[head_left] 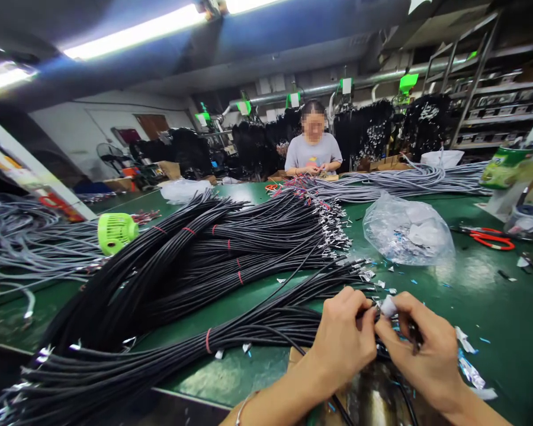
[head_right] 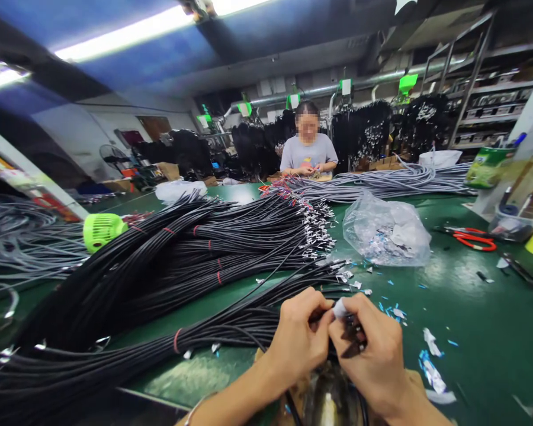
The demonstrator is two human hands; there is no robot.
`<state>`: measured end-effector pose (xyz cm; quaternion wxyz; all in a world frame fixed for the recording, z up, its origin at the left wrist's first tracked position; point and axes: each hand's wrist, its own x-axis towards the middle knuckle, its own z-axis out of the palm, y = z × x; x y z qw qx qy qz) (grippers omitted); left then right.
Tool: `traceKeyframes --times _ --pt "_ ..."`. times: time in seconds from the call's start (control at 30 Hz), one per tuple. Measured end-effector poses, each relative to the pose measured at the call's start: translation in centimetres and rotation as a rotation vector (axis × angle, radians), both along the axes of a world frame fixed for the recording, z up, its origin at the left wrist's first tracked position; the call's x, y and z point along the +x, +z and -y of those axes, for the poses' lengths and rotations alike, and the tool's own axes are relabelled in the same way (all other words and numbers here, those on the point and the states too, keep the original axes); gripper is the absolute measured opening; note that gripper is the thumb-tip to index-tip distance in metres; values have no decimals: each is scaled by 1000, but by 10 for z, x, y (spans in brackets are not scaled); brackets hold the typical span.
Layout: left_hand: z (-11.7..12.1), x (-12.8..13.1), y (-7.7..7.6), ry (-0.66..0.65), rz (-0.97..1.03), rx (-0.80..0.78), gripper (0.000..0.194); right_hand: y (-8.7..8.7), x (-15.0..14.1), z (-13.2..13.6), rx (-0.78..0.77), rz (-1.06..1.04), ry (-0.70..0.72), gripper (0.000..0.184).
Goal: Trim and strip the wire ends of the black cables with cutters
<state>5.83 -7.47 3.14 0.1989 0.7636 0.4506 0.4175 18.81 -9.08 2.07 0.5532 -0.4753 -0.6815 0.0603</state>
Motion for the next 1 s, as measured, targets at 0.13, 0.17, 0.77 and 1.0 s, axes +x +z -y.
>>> traceKeyframes --times 0.13,0.17,0.77,1.0 --pt "-3 -10 0 -111 -249 237 23 9 7 -10 -138 -23 8 12" --pt "-3 -13 2 -136 -212 225 23 12 11 -14 -171 -40 -1 11" --pt "0 -16 11 -96 284 -249 20 27 24 -9 -7 130 266 8" --pt "-1 -12 10 -113 421 -376 16 19 18 -8 -126 60 176 8"
